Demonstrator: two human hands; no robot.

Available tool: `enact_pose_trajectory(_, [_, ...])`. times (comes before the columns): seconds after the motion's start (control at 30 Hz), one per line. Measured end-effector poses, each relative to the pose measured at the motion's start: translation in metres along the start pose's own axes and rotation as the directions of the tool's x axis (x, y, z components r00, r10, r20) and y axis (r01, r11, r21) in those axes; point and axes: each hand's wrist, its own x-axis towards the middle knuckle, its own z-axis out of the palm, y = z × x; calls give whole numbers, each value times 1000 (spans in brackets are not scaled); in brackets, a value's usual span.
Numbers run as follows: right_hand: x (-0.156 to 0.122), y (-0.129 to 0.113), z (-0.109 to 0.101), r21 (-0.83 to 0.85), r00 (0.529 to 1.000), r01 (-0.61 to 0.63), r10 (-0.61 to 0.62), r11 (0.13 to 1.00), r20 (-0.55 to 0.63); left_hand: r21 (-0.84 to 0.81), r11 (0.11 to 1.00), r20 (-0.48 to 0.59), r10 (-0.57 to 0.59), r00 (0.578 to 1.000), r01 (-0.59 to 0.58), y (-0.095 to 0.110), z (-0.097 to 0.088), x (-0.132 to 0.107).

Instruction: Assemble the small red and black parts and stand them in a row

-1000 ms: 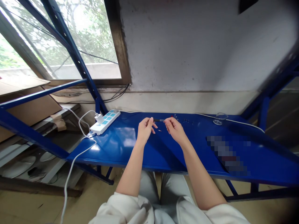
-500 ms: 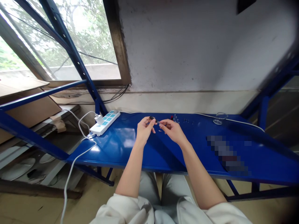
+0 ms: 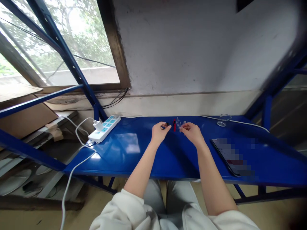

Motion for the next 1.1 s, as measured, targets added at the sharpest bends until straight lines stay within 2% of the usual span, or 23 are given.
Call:
enact_pose_trajectory(0.1, [4, 18, -4, -168, 993, -114, 118, 979, 20, 187, 982, 63, 17, 998, -28, -12, 26, 2])
enact_pose_trajectory(0.2, [6, 30, 2, -303, 985, -162, 170, 939, 1, 308, 951, 80, -10, 997, -15, -25, 45, 3])
enact_pose_trajectory(0.4, [6, 47, 23, -401, 983, -173, 186, 900, -7, 532, 847, 63, -30, 998, -8, -43, 64, 1])
enact_pose_trajectory(0.5, [5, 53, 28, -437, 982, -165, 190, 884, 12, 606, 795, 97, -51, 994, -18, -49, 69, -1])
enact_pose_trajectory(0.67, [5, 56, 29, -467, 983, -148, 180, 872, 24, 656, 752, 113, -1, 994, -74, -53, 70, -6])
enact_pose_trajectory(0.83, [3, 56, 29, -478, 984, -139, 174, 867, 30, 660, 736, 118, 100, 988, -153, -42, 63, -15])
enact_pose_trajectory(0.93, [2, 55, 30, -494, 983, -144, 181, 858, 27, 669, 703, 181, 160, 970, -241, -34, 59, -21])
enact_pose_trajectory(1.03, [0, 54, 30, -511, 983, -144, 182, 848, 25, 688, 668, 239, 159, 958, -283, -31, 59, -24])
enact_pose_trajectory(1.1, [-1, 53, 30, -520, 982, -141, 184, 843, 32, 699, 660, 241, 145, 959, -276, -31, 60, -24])
